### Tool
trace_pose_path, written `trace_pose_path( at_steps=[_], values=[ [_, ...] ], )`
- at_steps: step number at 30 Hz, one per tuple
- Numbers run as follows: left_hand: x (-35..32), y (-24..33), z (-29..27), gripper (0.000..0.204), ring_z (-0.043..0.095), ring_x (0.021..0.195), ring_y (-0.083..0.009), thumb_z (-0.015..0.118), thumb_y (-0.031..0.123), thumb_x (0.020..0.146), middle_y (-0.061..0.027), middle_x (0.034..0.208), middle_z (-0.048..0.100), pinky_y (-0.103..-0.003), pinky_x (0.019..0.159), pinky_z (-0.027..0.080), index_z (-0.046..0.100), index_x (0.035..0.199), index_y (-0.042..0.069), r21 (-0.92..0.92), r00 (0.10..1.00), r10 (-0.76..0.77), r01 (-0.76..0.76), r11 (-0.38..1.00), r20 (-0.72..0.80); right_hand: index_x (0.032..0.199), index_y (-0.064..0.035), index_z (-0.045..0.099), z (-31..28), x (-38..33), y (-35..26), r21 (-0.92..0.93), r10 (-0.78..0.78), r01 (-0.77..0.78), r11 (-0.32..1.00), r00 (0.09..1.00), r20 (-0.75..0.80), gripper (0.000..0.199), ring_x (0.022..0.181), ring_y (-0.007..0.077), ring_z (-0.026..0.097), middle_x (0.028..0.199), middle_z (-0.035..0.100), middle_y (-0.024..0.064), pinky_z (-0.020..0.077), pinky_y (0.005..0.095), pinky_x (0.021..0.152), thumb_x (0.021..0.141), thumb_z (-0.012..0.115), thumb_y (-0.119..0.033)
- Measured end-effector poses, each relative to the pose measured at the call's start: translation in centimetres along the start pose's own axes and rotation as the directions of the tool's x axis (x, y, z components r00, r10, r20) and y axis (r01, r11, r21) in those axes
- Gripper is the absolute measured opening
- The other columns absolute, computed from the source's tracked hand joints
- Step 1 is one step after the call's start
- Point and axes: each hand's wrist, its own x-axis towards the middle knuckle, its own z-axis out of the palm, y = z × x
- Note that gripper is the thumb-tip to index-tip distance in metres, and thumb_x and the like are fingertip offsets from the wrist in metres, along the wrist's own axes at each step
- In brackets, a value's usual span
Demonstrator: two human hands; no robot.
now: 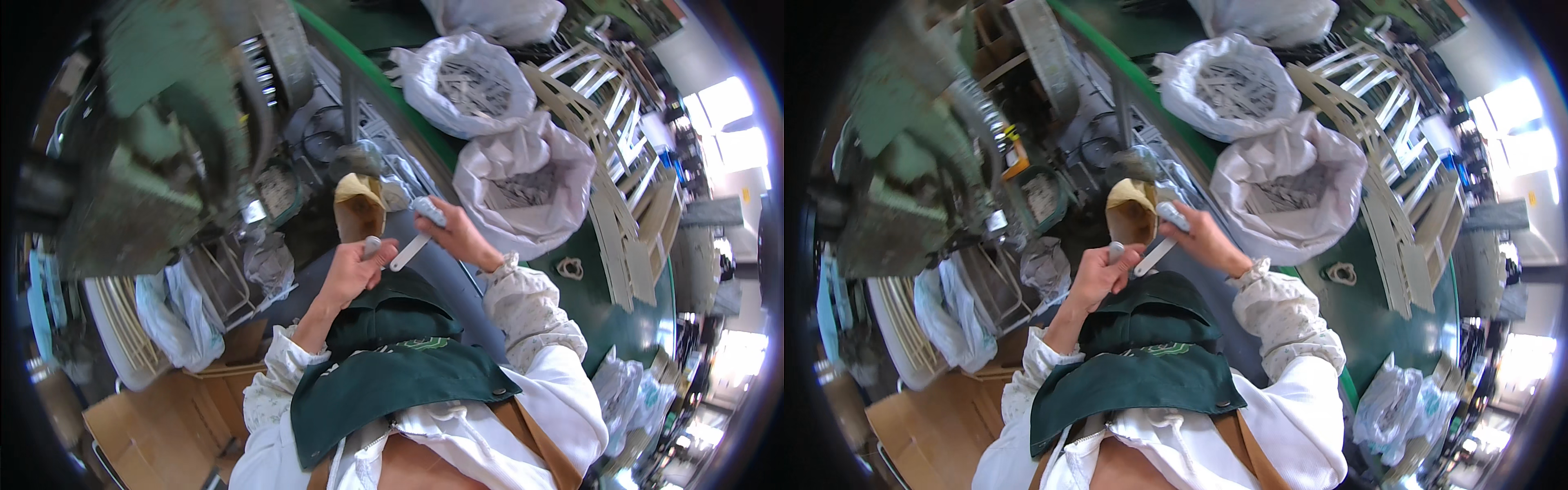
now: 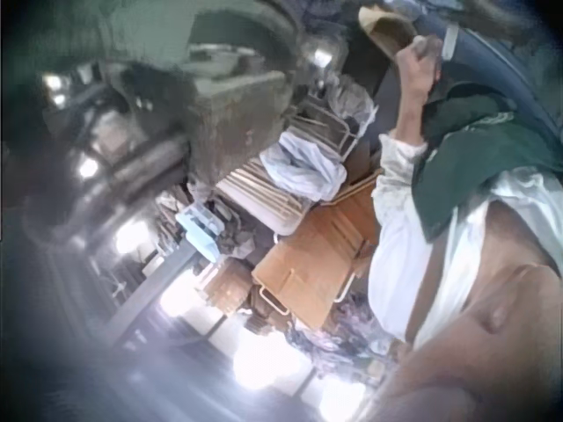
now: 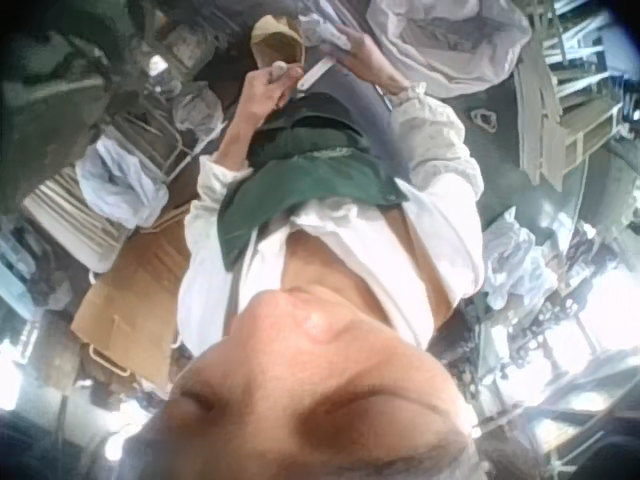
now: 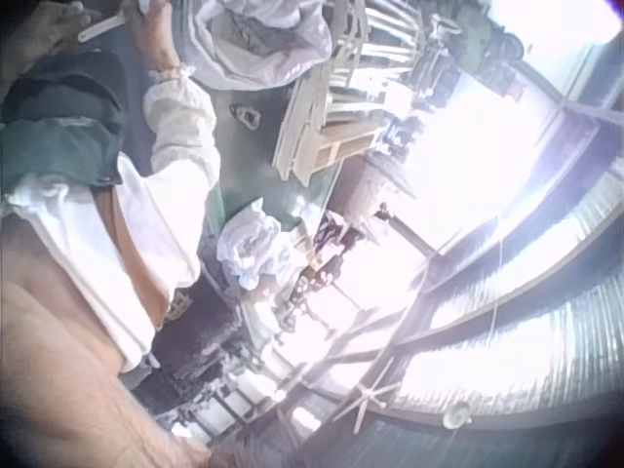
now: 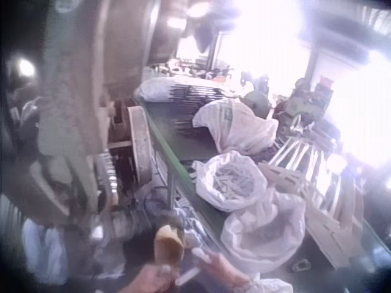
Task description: The person repeatedly picks up small white plastic pieces from a bag and a nearby surface, aligns them, and presses them together by hand. They place the assembled pieces into a white bag and continue the cycle.
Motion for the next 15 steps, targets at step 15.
trace_pose_path(
  at_steps=[15],
  values=[
    [-12.5,-3.7,-8.6,0.015,0.042,0.041,-0.0064,0.062,0.011,0.086,-0.0160,0.070,0.065,-0.020,0.039,0.029,0.062,0.082,-0.003,-0.277,0.760,0.017,-0.258,0.926,-0.650,0.081,-0.0048,0.058,13.3,2.1,1.3,0.225,0.058,-0.197,0.954,0.859,0.509,0.024,0.060,0.0098,0.052,0.069,0.056,0.0002,0.0433,0.0278,0.055,0.087,0.064,-0.027]
  ],
)
